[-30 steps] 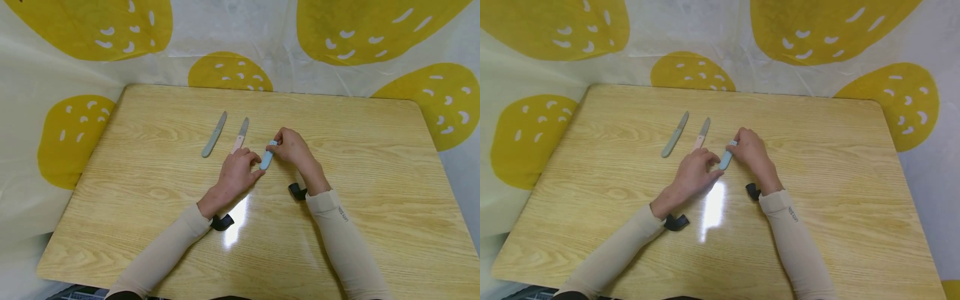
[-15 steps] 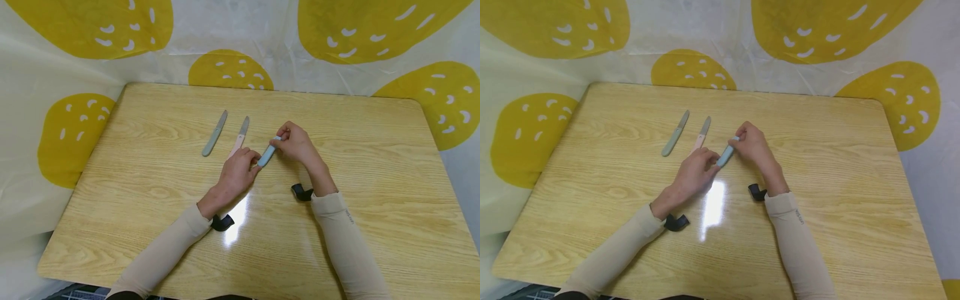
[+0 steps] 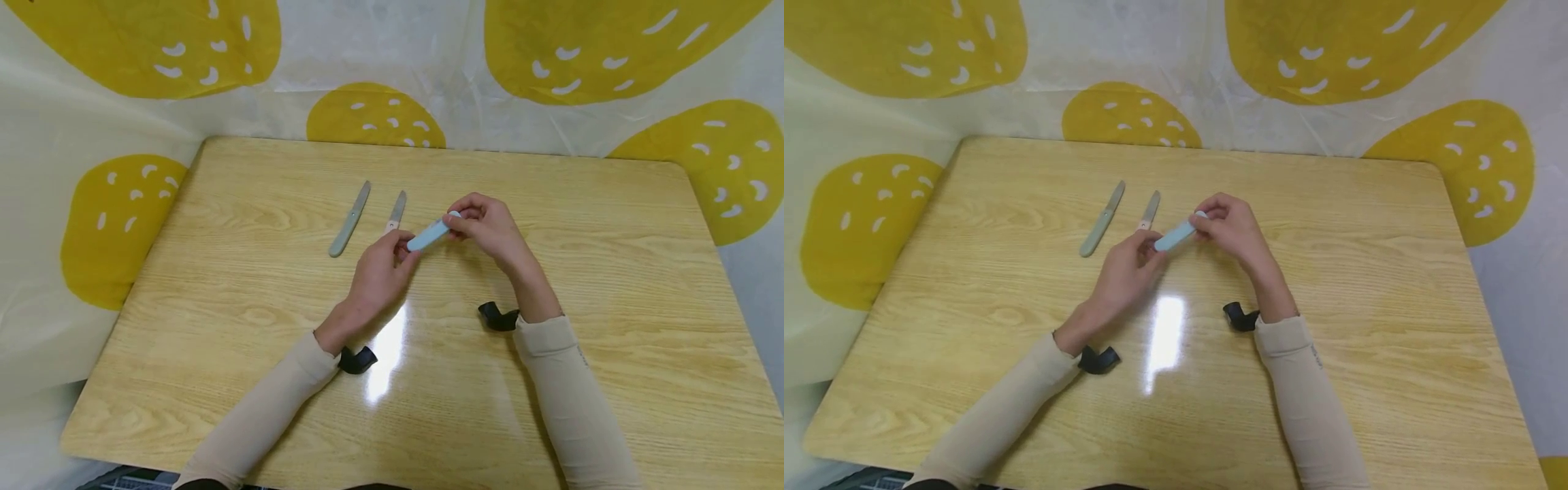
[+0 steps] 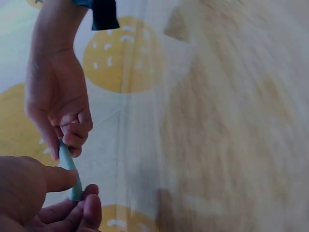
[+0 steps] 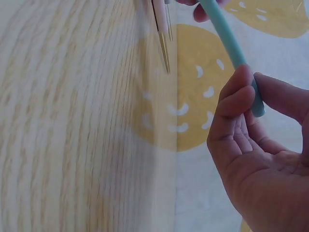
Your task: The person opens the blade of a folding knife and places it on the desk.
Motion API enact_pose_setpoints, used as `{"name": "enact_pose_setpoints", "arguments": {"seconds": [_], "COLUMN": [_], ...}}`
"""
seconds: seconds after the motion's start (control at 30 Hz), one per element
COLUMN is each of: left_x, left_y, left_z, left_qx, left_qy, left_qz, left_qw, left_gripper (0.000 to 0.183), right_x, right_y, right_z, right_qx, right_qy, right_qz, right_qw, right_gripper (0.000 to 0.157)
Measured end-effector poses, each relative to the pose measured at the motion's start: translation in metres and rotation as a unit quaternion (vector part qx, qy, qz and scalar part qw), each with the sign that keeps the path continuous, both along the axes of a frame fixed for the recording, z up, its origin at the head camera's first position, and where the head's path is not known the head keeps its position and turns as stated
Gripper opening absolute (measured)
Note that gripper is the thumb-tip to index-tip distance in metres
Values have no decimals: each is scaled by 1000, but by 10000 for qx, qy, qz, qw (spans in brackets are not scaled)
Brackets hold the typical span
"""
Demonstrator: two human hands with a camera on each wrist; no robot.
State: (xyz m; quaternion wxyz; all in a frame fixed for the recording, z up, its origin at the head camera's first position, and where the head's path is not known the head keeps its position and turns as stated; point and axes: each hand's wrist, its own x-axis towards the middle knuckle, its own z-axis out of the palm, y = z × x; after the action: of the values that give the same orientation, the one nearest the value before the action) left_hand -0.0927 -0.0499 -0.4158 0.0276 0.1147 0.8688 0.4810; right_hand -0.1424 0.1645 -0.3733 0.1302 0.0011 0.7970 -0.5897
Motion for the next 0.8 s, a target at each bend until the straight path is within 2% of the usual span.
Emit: {"name": "enact_pose_setpoints", "arguments": {"seconds": [0.13,0.23,0.43,0.57,0.8], "left_x": [-4,-6,-7,-8,-9], "left_y": [-2,-4,-6,-6,-5], "left_z": [1,4,11,12,13], "left_qx": [660,1070,1932,2237,2752], "left_qy": [-14,-73,-550,-687,-728], "left_qz": [118,250,417,416,231], "left_qw": [9978,9939,9787,9713,9583], "left_gripper": [26,27,29,28,27], "right_x": [0,-1,-1,-1,0], "right_y": [4,6,5,1,-7], "right_z": [0,0,-2,-4,-7], "right_qx": [11,106,43,179,441], "right_qy": [44,71,10,41,223], "right_qz": [258,628,1378,1607,1871], "right_qw": [9997,9979,9905,9868,9811], "right_gripper": [23,24,35,30,22]}}
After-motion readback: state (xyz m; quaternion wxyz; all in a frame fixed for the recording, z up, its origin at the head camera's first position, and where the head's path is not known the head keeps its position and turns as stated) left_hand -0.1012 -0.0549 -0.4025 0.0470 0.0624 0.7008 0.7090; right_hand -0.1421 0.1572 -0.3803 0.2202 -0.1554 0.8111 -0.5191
